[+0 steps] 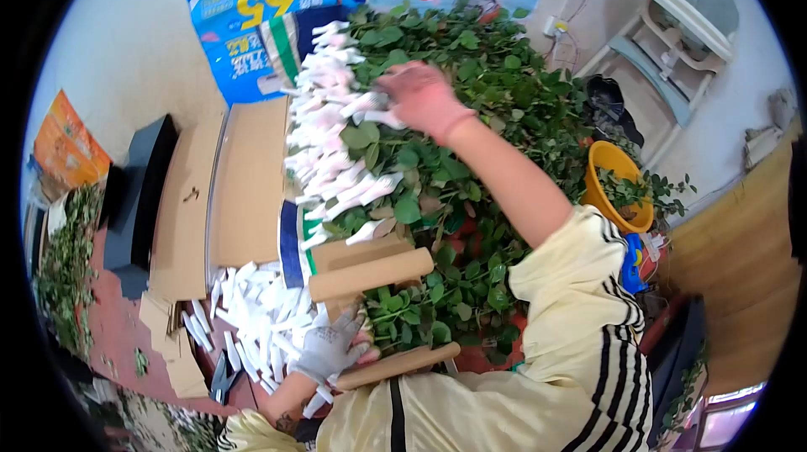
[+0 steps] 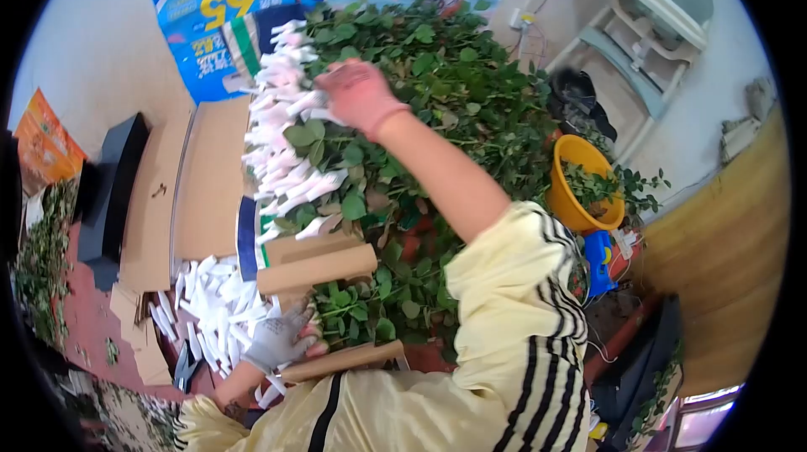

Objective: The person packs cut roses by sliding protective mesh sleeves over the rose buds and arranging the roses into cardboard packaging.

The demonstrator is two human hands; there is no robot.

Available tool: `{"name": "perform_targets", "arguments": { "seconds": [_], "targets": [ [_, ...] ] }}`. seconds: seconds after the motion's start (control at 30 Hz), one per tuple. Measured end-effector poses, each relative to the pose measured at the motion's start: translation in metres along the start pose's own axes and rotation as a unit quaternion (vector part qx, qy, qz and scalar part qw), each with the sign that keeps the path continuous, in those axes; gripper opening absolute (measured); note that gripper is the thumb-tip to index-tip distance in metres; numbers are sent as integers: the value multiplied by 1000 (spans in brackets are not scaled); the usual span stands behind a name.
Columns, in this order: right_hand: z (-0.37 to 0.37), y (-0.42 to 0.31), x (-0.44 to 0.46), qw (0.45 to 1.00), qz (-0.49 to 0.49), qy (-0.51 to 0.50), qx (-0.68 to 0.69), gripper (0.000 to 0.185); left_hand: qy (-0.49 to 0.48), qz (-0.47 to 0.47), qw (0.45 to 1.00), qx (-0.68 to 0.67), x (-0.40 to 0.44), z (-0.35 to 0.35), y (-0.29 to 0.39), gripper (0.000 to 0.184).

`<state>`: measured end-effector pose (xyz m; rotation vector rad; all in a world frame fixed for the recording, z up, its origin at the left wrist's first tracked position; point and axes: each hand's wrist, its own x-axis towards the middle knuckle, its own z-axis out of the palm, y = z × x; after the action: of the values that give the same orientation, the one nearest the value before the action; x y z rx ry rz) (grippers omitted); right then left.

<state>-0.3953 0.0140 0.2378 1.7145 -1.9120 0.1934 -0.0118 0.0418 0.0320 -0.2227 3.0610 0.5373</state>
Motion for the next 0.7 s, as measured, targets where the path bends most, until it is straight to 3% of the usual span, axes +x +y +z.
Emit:
{"name": "perform_targets", "arguments": {
  "seconds": [0.03,0.1,0.27,0.33,0.43,0.5,0.63,0.7],
  "targets": [
    [12,-5,14,989,17,-130,-73,24,3,13,1000,5,2,-5,2,60],
    [24,-3,22,969,-18,-227,-93,25,-54,-64,994,-66,3,-17,11,59],
    [8,6,17,961,54,-269,-37,28,-44,-68,996,-39,4,-21,15,58],
    [-2,22,12,975,86,-198,-47,30,-46,-66,996,-47,5,-19,13,58],
    [-30,93,-1,978,183,102,-9,30,-48,-71,995,-54,5,-21,14,57],
    [-66,124,-13,956,234,124,130,30,-43,-80,994,-53,0,-18,16,57],
    [-100,138,-34,949,292,81,87,34,-1,-41,998,-48,4,-8,4,58],
    [-112,161,-49,925,271,203,172,36,4,-34,998,-49,1,-7,6,58]
  ]
}}
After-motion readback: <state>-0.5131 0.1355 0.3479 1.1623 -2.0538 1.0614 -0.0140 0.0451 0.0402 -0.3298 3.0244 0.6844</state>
